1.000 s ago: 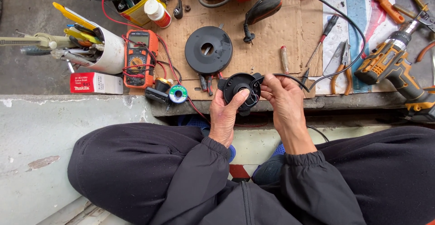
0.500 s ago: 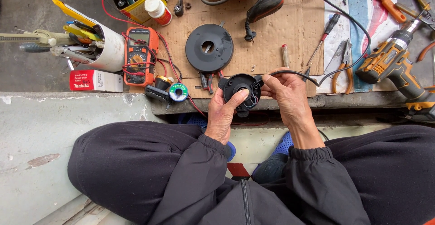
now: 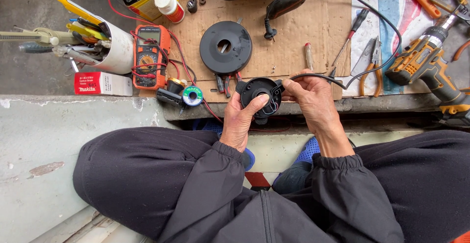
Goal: Disassembling and inspecting the base of an electric kettle for repair using a screwdriver and soldering iron.
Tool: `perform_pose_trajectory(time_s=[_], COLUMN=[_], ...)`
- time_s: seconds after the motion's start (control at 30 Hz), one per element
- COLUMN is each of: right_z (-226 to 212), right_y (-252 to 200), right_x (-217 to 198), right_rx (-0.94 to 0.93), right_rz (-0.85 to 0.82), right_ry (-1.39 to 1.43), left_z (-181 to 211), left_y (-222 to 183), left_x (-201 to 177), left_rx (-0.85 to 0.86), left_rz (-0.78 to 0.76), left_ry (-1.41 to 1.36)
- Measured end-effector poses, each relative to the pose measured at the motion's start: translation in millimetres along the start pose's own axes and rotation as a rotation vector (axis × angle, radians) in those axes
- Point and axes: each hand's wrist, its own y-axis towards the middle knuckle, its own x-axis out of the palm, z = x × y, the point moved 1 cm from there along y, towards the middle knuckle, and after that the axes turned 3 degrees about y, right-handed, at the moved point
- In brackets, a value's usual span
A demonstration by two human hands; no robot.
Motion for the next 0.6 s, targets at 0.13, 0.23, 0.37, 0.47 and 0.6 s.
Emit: perform_pose_trajectory(time_s=[0.13, 0.23, 0.37, 0.47, 0.6], right_z=[8, 8, 9, 3, -1], right_y=[3, 3, 3, 0, -1], right_x=[-5, -6, -5, -1, 3], right_rx=[0.005, 0.007, -0.002, -0.003, 0.002], right_rz=[-0.006, -0.007, 0.008, 0.016, 0.031], right_ry=[0.009, 0.019, 0.025, 0.032, 0.041], left_z=[-2, -4, -3, 0, -4], left_y=[0, 0, -1, -2, -2], left_x=[-1, -2, -1, 1, 1], left_rx=[0.003, 0.002, 0.000, -0.005, -0.010], left_rz=[-0.010, 0.002, -0.003, 0.006, 0.020], left_ry=[-0.002, -0.014, -0.018, -0.018, -0.018])
